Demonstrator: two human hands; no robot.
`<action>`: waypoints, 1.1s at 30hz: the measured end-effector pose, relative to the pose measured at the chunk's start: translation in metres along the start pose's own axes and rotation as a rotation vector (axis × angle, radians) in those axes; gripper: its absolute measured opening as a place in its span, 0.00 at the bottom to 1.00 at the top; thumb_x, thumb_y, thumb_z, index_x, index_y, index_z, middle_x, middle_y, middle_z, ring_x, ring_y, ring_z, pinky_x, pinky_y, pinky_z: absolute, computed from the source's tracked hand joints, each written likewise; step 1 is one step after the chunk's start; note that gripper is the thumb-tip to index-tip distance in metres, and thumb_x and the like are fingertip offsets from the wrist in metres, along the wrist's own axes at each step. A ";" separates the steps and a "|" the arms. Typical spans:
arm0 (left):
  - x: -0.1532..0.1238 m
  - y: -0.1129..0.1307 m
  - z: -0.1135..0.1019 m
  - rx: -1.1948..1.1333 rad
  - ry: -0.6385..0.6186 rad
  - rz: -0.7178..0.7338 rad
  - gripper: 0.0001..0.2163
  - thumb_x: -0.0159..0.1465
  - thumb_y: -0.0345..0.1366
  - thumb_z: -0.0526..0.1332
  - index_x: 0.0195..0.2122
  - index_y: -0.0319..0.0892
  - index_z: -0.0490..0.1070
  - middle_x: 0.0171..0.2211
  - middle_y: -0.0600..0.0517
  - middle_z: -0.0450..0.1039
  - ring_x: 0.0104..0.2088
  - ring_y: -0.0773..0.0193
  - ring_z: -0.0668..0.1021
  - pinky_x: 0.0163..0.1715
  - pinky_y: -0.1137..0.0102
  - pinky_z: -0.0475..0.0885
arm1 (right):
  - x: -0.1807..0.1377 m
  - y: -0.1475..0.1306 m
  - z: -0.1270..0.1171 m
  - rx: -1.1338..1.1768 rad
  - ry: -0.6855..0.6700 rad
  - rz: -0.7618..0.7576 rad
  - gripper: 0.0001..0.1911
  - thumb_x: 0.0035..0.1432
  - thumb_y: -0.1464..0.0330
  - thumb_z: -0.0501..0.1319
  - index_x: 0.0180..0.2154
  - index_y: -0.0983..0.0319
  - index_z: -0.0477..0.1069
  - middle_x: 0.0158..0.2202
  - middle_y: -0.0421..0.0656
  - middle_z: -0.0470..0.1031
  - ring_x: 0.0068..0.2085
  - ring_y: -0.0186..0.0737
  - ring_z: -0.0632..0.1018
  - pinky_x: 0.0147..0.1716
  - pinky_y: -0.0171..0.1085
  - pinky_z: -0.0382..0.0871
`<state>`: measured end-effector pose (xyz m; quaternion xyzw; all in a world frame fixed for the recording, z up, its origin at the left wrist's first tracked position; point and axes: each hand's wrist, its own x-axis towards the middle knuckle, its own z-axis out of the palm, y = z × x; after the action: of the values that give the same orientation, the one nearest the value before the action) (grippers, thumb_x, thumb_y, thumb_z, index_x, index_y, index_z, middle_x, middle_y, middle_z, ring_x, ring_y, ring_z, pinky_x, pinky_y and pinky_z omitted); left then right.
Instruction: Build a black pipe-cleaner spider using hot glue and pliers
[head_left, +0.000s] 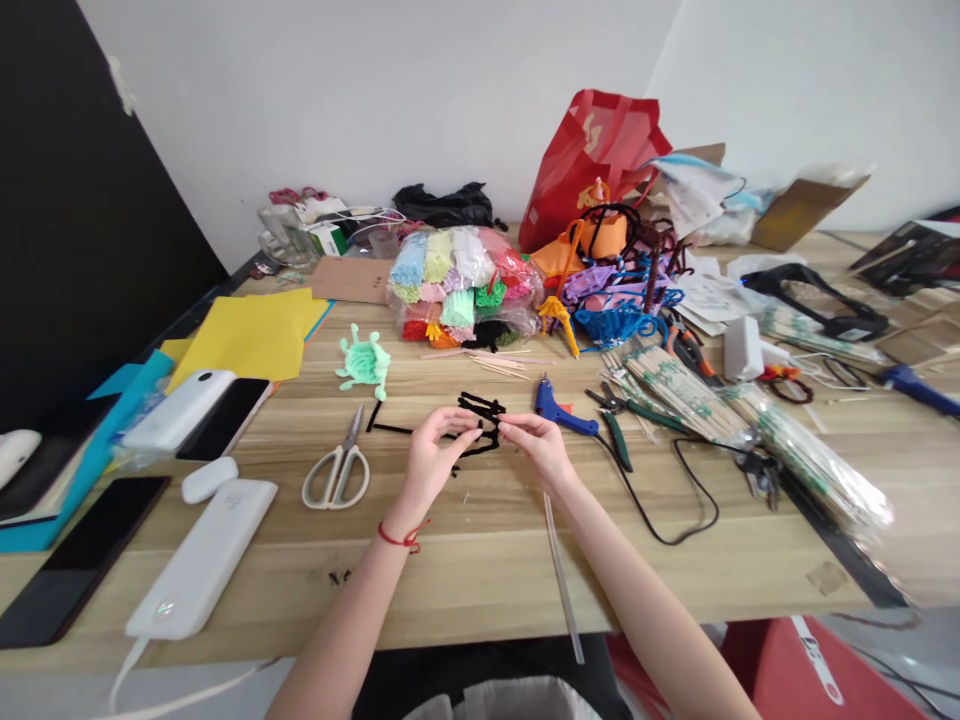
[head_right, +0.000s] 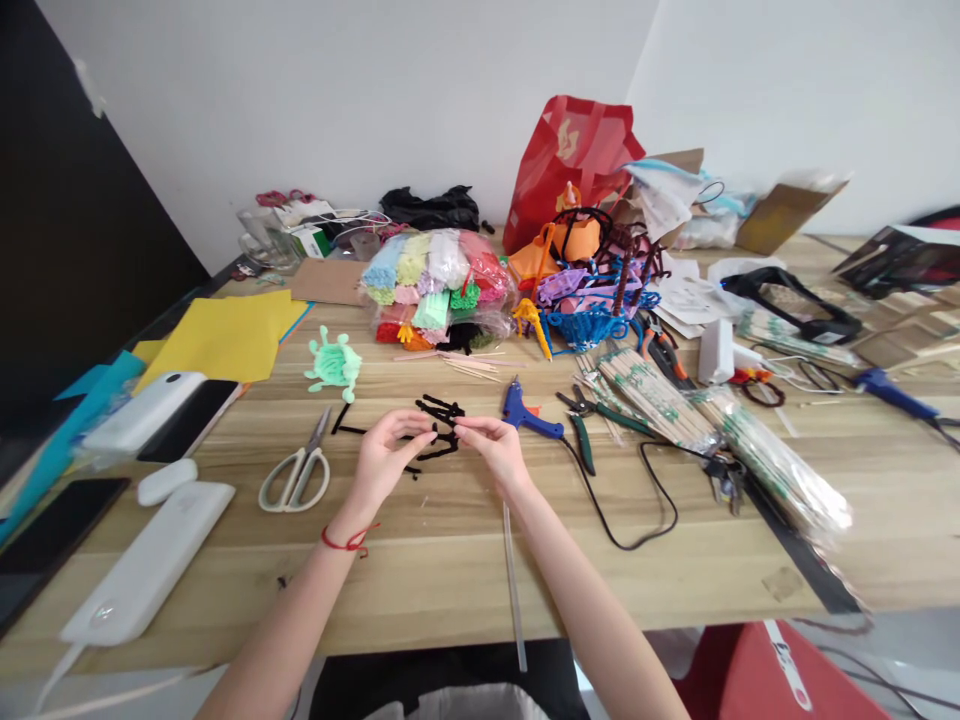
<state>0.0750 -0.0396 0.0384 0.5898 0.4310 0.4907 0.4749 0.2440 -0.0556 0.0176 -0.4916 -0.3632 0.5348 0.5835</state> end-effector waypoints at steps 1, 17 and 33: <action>0.000 0.000 0.000 -0.025 -0.022 -0.031 0.13 0.53 0.36 0.67 0.39 0.40 0.70 0.33 0.49 0.77 0.36 0.61 0.79 0.41 0.65 0.74 | 0.000 0.000 0.000 0.002 0.000 0.005 0.15 0.36 0.62 0.73 0.30 0.60 0.79 0.30 0.42 0.80 0.29 0.35 0.76 0.34 0.35 0.69; 0.001 -0.010 0.006 -0.331 -0.039 -0.228 0.23 0.48 0.32 0.70 0.32 0.45 0.52 0.28 0.55 0.78 0.33 0.63 0.81 0.41 0.65 0.75 | 0.000 -0.001 0.000 0.126 -0.034 0.141 0.14 0.37 0.63 0.73 0.31 0.60 0.80 0.29 0.41 0.80 0.25 0.30 0.73 0.29 0.33 0.66; 0.001 -0.009 0.007 -0.342 -0.042 -0.272 0.25 0.47 0.33 0.71 0.29 0.45 0.49 0.28 0.54 0.78 0.33 0.60 0.82 0.40 0.65 0.73 | -0.002 -0.003 -0.001 0.084 -0.081 0.111 0.12 0.39 0.63 0.72 0.30 0.59 0.80 0.28 0.41 0.80 0.26 0.31 0.74 0.30 0.33 0.66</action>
<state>0.0819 -0.0377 0.0294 0.4470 0.4071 0.4756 0.6390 0.2455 -0.0572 0.0200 -0.4640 -0.3359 0.6005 0.5579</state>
